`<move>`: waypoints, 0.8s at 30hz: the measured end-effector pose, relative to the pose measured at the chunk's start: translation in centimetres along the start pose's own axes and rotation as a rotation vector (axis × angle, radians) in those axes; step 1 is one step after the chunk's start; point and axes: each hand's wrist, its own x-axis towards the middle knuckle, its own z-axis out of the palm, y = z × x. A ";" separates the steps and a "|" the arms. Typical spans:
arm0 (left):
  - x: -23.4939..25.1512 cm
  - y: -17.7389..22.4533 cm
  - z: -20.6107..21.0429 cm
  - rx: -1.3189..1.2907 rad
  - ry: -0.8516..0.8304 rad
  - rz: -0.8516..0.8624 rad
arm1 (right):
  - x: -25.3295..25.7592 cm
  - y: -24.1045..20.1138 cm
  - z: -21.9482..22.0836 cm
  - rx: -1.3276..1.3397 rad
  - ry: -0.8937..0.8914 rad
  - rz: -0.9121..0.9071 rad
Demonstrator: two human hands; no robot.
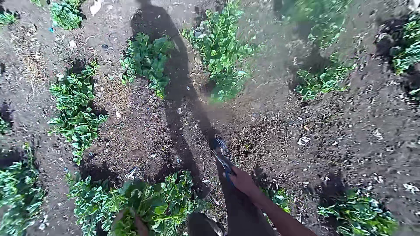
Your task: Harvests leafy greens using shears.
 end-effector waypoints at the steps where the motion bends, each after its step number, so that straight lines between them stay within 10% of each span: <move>1: 1.6 1.8 1.1 -0.030 -0.002 0.047 | 0.5 -0.5 -2.1 0.008 -0.005 -0.011; 15: 23.2 12.3 16.7 -0.312 0.046 0.243 | 4.6 4.0 -10.3 0.140 0.045 0.494; 24: 30.6 15.8 35.9 -0.499 -0.069 0.213 | 24.6 -4.8 -18.6 0.292 0.285 0.349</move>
